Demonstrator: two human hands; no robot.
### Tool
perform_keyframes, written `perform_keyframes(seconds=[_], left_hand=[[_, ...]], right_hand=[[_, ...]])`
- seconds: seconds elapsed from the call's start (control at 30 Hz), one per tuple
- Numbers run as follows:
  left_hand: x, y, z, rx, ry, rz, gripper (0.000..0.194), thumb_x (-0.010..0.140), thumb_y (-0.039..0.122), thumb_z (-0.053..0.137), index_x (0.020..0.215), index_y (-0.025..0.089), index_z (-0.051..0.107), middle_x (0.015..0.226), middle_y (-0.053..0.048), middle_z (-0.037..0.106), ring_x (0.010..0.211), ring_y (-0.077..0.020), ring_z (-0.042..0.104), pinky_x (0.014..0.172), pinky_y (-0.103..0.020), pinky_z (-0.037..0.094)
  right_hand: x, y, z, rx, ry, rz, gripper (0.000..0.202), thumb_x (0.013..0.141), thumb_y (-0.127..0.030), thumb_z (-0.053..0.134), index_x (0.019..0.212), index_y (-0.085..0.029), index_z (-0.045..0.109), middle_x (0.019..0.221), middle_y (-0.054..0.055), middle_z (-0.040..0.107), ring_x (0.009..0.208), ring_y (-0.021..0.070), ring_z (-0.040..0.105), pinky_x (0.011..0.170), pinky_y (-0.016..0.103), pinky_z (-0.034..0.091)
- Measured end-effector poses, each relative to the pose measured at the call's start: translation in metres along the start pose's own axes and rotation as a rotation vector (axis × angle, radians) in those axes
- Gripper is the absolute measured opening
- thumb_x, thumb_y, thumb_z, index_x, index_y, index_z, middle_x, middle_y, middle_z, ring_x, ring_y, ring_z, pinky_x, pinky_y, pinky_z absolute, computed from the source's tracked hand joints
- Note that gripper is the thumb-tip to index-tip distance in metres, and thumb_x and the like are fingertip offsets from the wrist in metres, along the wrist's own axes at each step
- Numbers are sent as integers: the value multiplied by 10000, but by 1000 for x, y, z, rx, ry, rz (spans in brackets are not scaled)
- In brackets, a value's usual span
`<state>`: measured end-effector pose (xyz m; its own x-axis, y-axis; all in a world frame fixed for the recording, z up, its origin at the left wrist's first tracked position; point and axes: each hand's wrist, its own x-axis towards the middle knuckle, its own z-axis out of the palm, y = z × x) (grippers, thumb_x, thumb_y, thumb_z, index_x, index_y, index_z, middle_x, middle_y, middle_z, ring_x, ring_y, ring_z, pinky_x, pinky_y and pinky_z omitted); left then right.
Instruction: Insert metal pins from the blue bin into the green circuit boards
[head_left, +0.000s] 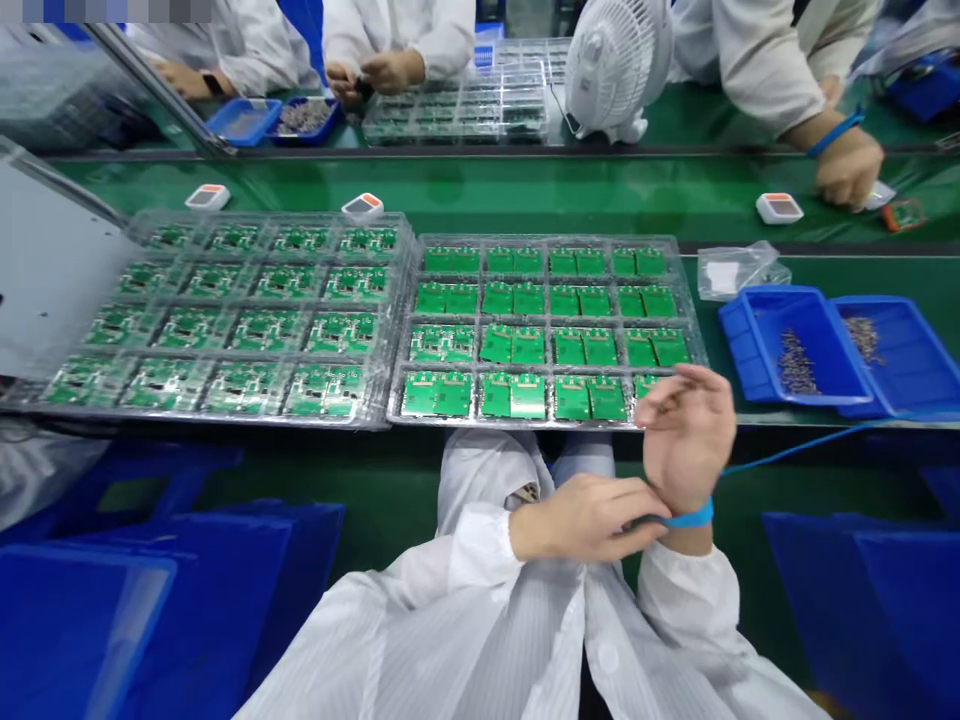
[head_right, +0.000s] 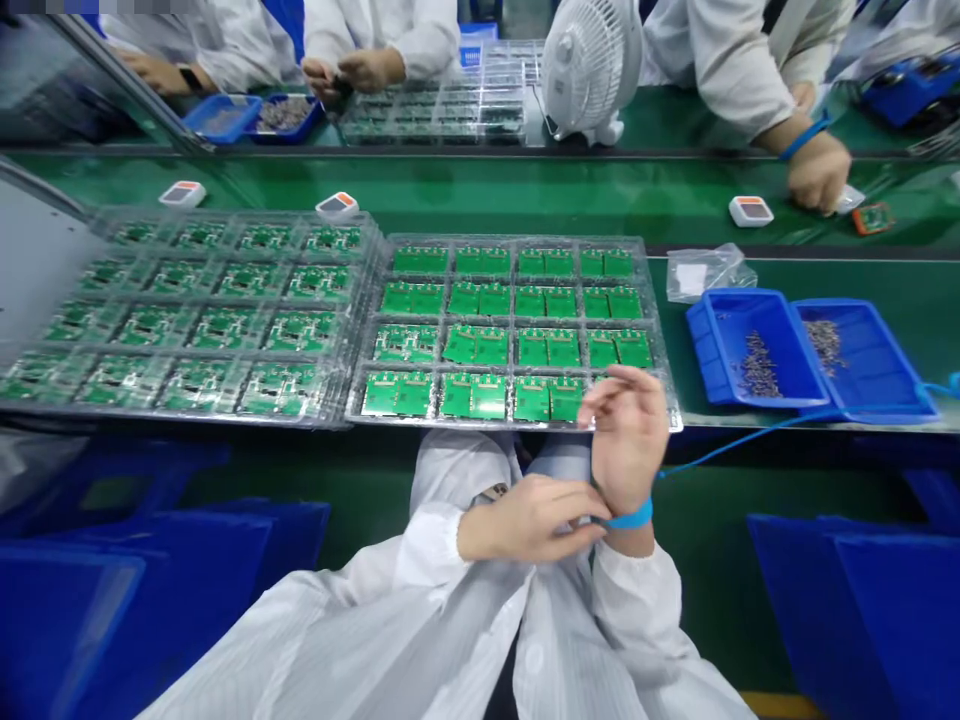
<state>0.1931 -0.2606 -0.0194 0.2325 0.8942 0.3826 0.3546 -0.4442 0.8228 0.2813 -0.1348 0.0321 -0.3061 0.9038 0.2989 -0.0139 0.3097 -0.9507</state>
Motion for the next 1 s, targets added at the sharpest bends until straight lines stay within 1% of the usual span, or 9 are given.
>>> perform_keyframes(seconds=[0.07,0.17,0.27,0.37,0.47,0.6,0.73,0.87,1.0], left_hand=[[-10,4,-20,55,55,63,229,1128,281,547,1226,206,740,1264,-116,824,1129,-215,821,962,-336,670],[-35,7,-59,184,211,70,233,1096,192,578,1257,218,744,1229,-112,841,1118,-213,825,966,-354,678],[-65,7,-102,428,444,-48,247,1073,134,618,1257,243,742,1144,-86,849,1100,-225,816,995,-400,659],[-91,4,-140,710,655,-237,178,1093,178,628,1212,232,749,1153,-101,827,1149,-252,790,1056,-453,633],[-107,-5,-164,886,694,-434,226,1121,297,620,1283,189,735,1305,-161,782,1321,-303,726,1177,-519,579],[-117,-18,-172,1006,584,-655,466,1135,413,585,1478,104,648,1569,-265,642,1570,-402,545,1313,-617,452],[-115,-23,-169,1060,538,-795,473,1113,472,612,1404,111,711,1611,-279,611,1566,-449,544,1300,-656,462],[-109,-22,-167,1050,540,-824,387,1081,483,664,1278,169,774,1620,-242,610,1523,-447,586,1246,-649,523],[-106,-22,-168,1070,530,-814,418,1067,496,694,1299,156,765,1604,-245,621,1527,-455,576,1257,-657,511]], right_hand=[[3,11,7,-318,-140,-110,290,1117,-482,582,1249,-282,745,999,82,738,834,258,696,788,441,609],[11,27,8,-613,-311,-219,275,1132,-398,573,1189,-253,801,1107,121,783,1051,313,731,988,505,586],[16,39,3,-715,-333,-238,289,1125,-359,588,1229,-233,826,1128,132,781,1092,325,707,993,505,556],[17,47,0,-811,-370,-243,292,1116,-372,631,1243,-217,844,1142,137,772,1093,329,669,965,496,512],[17,49,4,-899,-418,-251,280,1105,-387,682,1252,-222,855,1147,129,766,1077,323,637,924,474,470],[17,51,15,-984,-427,-281,238,1094,-381,719,1194,-230,873,1117,123,762,1068,324,599,868,462,416],[18,56,23,-975,-420,-305,196,1103,-317,700,1044,-227,864,1073,114,754,1039,309,589,847,450,385],[18,60,24,-972,-414,-322,220,1124,-288,649,999,-211,814,1012,108,740,1016,305,598,833,439,371],[18,63,25,-970,-406,-347,229,1134,-303,612,995,-194,758,1023,110,725,1002,302,608,838,437,383]])
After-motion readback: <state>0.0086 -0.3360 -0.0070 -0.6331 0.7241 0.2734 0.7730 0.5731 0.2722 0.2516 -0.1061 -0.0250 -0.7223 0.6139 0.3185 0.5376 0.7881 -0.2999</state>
